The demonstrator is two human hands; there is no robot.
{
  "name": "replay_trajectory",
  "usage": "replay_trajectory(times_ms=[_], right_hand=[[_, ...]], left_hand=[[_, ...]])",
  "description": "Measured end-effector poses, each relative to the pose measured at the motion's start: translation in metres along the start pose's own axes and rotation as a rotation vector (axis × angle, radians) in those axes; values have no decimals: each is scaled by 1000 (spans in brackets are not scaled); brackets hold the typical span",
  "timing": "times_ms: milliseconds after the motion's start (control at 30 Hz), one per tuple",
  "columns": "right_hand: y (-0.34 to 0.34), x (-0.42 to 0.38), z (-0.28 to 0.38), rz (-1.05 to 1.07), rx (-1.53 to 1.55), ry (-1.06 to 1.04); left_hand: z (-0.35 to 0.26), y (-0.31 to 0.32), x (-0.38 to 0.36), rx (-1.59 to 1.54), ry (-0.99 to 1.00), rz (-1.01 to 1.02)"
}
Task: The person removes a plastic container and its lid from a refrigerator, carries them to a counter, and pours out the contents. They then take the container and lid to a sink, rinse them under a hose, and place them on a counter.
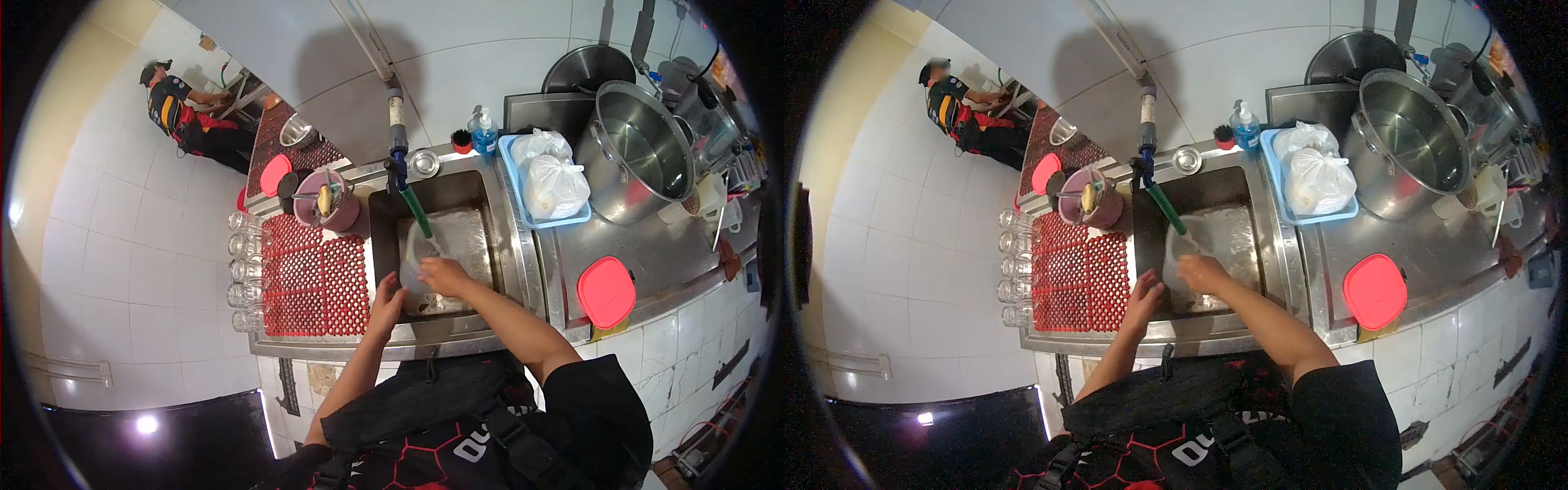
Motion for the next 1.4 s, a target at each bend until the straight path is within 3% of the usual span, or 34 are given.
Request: replay_trajectory(times_ms=[67,133,167,200,300,367,400,467,533,600,633,667,700,733,767,800,867,900,933,1000,1033,1067,1100,1133,1167,1200,1233,1333,1367,1400], right_hand=[[-5,-4,17,27,-147,-71],[-4,-14,38,-44,-426,-237],[-9,-17,48,-118,-393,-258],[-15,-22,51,-111,-407,-259],[-30,-25,43,22,-374,-122],[-25,-22,13,482,-217,327],[-26,-17,13,486,-225,333],[-18,-9,2,634,-670,484],[2,3,-14,617,-530,569],[38,18,-26,612,41,487],[64,20,-45,445,509,667],[76,23,-55,450,504,670],[80,29,-63,234,1071,762],[88,35,-76,-20,1632,816],[115,45,-105,-128,1696,517],[125,51,-99,-125,1697,523],[156,47,-97,-541,1721,1142],[145,47,-81,-517,1548,953],[119,43,-64,-505,1538,957],[69,47,-6,210,828,695],[69,62,-1,404,258,314],[71,56,-5,413,255,316],[76,38,-25,703,-203,401],[46,31,-21,972,-675,469],[52,26,-36,980,-672,469],[49,28,-64,705,-447,650],[50,31,-89,417,-217,809],[89,55,-102,272,-460,633],[146,56,-137,482,-526,558],[144,55,-133,492,-523,559]], left_hand=[[5,6,30,101,53,-38],[-11,31,34,-190,-169,-18],[-1,35,48,-329,-304,18],[8,36,55,-340,-303,28],[23,46,79,-360,-13,141],[23,50,84,-302,102,165],[22,52,84,-238,214,177],[15,63,75,-287,230,175],[1,65,73,-333,256,172],[1,60,74,-332,202,238],[-2,56,71,-339,201,240],[6,55,68,-348,2,276],[14,56,65,-353,-194,311],[20,57,64,-361,-192,310],[28,62,59,-412,-163,337],[36,63,59,-460,-136,366],[59,58,79,-364,-77,384],[50,56,84,-314,145,381],[40,52,84,-262,367,367],[27,29,92,-239,356,319],[24,24,94,-279,233,343],[25,26,94,-324,112,366],[22,24,97,-96,421,355],[21,27,92,-102,420,353],[31,31,84,-285,177,367],[39,38,78,-460,-62,377],[41,46,76,-427,-48,357],[17,62,62,-566,-138,400],[11,64,59,-495,-109,384],[12,64,61,-498,-118,380]])
Point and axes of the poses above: each hand's wrist, its own x-axis towards the middle knuckle, its own y-axis out of the palm, z = x × y, the point moved 6 cm from there along x, towards the middle knuckle, and after that the axes turned 12 degrees about -x, right-handed, at the moved point
